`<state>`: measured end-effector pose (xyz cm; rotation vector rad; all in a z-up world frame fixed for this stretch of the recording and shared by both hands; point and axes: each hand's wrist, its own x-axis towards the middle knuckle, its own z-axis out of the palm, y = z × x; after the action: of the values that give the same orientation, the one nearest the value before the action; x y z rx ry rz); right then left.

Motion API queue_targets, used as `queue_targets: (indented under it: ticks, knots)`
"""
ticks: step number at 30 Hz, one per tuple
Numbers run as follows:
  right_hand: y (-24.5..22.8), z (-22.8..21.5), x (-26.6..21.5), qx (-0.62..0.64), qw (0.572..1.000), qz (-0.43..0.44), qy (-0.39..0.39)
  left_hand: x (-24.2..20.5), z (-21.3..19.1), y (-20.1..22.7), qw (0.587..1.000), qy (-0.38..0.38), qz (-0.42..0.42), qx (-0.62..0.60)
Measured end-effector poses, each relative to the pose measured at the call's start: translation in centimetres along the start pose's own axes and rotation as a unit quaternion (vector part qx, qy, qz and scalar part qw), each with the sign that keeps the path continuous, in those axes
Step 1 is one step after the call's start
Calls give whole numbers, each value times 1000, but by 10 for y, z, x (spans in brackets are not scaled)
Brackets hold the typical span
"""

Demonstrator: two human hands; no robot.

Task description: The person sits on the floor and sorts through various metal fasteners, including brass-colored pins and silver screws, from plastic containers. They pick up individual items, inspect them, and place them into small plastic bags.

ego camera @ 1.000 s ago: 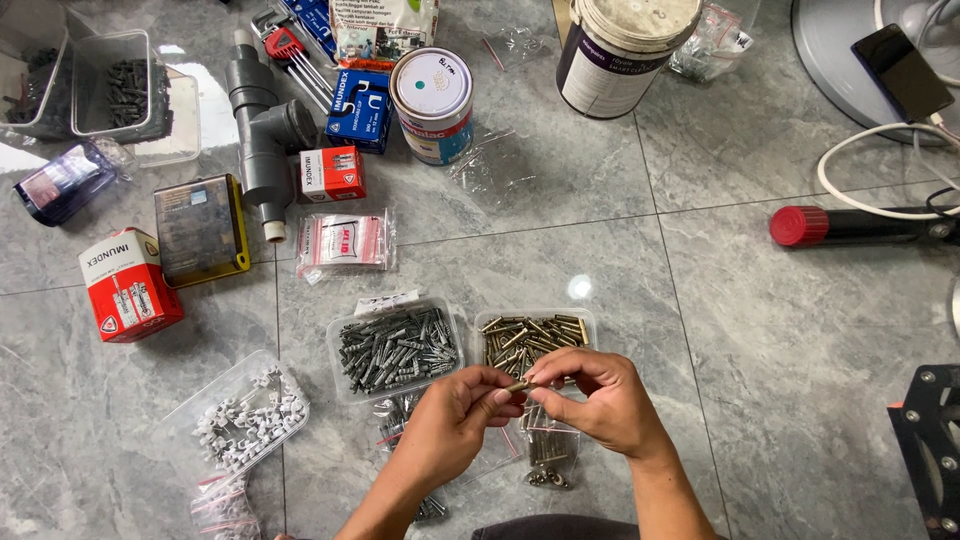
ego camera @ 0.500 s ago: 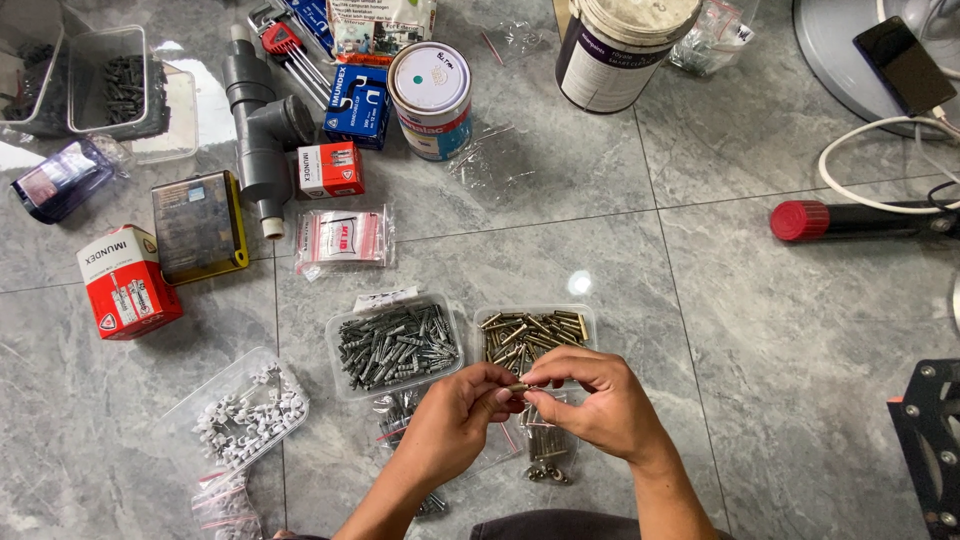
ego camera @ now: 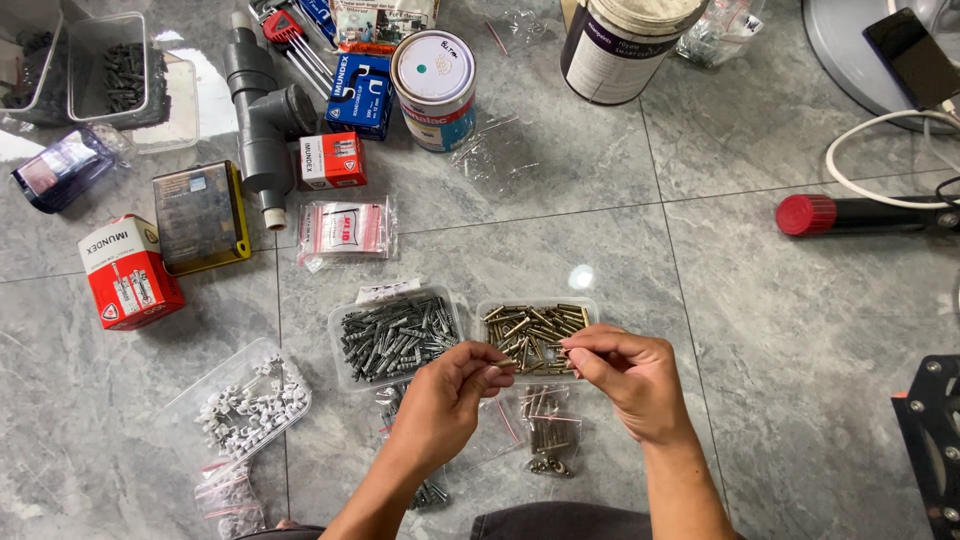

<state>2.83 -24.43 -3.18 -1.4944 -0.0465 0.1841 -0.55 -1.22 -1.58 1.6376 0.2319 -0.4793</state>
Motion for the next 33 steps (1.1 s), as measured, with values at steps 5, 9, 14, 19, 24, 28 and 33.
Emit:
queue_targets:
  ticks: [5,9,14,19,24,28,33]
  knots:
    - [-1,21,-1,24,997,74,14,-3,3,2,991,12,29,133]
    - [-11,30,-3,-31,993,108,-30,-3,7,-9,984,13,89,156]
    - [-11,29,-3,-40,993,97,-49,-3,9,-13,980,-3,90,177]
    - [-14,31,-4,-50,993,70,-85,-2,9,-14,977,-2,100,191]
    - [-21,36,-4,-47,993,31,-99,-4,8,-8,976,-9,97,194]
    - [-12,31,-7,-38,994,42,-96,-3,8,-13,979,-15,142,147]
    - [-5,27,3,-76,996,50,-23,-6,-9,5,984,22,116,133]
